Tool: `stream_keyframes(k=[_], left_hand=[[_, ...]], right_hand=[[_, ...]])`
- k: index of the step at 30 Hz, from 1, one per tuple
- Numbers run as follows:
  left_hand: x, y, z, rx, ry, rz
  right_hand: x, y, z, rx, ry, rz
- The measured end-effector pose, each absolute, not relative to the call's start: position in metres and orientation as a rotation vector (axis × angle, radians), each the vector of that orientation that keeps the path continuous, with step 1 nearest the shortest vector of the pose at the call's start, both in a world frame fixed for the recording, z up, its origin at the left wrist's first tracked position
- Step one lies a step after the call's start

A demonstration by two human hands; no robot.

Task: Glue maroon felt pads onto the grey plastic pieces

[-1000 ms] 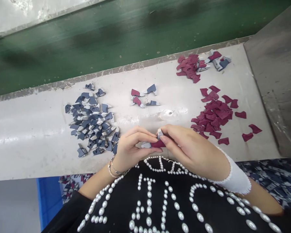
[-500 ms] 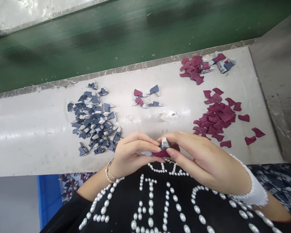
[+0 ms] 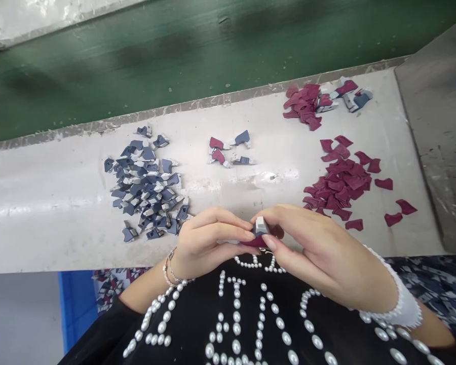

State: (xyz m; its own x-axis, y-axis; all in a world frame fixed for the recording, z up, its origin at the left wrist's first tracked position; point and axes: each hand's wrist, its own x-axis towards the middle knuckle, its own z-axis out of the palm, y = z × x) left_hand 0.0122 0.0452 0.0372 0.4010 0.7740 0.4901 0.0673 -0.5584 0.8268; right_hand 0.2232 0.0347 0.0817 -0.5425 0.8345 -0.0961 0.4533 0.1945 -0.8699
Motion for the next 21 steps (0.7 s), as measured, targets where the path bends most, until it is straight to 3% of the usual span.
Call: stream_keyframes(k=[11,16,21], left_hand=[[0.013,0.042,0.029,1.849,0.859,1.237],[0.011,0.037,0.026,1.725,1.081,0.964],[0.011,0.034,0.029,1.754,1.12,0.966]], right_hand=[[0.224,0.036,0.079,-1.22,-2.086,1.449],[0.221,0.033,0.069,-1.178,-2.26,1.198],[0.223,0.03,0.066,-1.094,-2.401,1.062]])
